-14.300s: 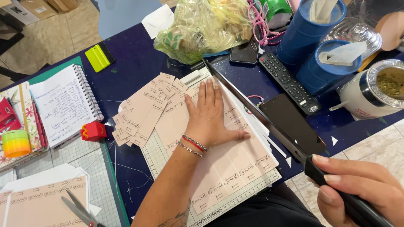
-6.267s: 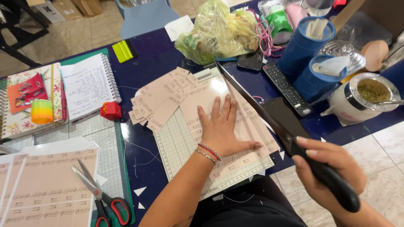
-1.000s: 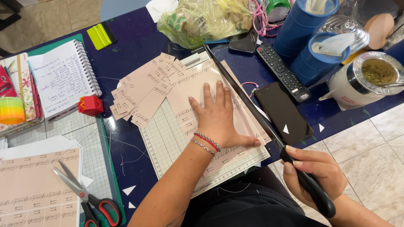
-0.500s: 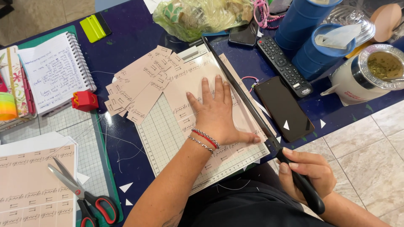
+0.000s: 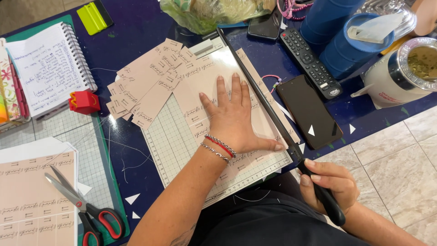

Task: Trimming printed paper sheets into strips using a manual paper trimmer

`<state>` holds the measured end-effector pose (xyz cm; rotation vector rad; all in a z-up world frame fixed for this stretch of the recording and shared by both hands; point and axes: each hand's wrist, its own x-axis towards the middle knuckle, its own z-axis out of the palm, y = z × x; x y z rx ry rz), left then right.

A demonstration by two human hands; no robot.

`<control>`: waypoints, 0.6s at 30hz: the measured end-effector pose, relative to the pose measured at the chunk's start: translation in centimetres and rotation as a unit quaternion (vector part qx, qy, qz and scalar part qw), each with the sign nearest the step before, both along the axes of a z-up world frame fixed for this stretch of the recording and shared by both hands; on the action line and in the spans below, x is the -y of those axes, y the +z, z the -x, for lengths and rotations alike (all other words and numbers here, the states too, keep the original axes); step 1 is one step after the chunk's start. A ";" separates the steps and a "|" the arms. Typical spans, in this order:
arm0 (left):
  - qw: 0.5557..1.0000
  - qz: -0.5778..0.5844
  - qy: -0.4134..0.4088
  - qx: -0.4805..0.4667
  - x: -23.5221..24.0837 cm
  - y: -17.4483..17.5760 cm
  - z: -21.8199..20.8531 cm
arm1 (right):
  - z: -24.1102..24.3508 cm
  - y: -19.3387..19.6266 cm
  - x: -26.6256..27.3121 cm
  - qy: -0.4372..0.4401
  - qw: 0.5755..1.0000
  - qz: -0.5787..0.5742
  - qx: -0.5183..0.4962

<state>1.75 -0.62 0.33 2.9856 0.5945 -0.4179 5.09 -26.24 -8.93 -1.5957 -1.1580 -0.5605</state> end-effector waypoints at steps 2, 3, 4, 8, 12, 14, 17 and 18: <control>1.000 0.002 -0.001 -0.007 0.0 0.0 0.0 | -0.3 -0.5 0.5 0.007 1.000 0.009 -0.004; 1.000 0.003 -0.001 -0.012 0.0 0.1 0.0 | -0.4 -0.8 0.7 0.014 1.000 0.018 -0.007; 1.000 0.003 -0.001 -0.012 -0.1 0.0 -0.1 | -0.5 -0.8 0.8 0.014 1.000 0.018 -0.007; 1.000 -0.004 -0.002 0.008 -0.1 -0.3 0.0 | -0.5 -1.0 0.9 0.022 1.000 0.018 -0.008; 1.000 -0.012 -0.003 0.020 0.0 -0.6 0.0 | -0.5 -0.9 0.6 0.032 0.999 0.006 -0.007; 1.000 -0.001 -0.003 -0.005 -0.1 0.1 -0.1 | -0.5 -1.1 0.9 0.029 0.999 0.014 -0.010; 1.000 0.009 -0.002 -0.022 -0.1 0.4 0.0 | -0.6 -1.1 0.8 0.027 0.999 0.017 -0.004; 1.000 0.010 -0.002 -0.017 0.0 0.3 0.0 | -0.6 -1.0 0.7 0.029 0.999 0.013 0.003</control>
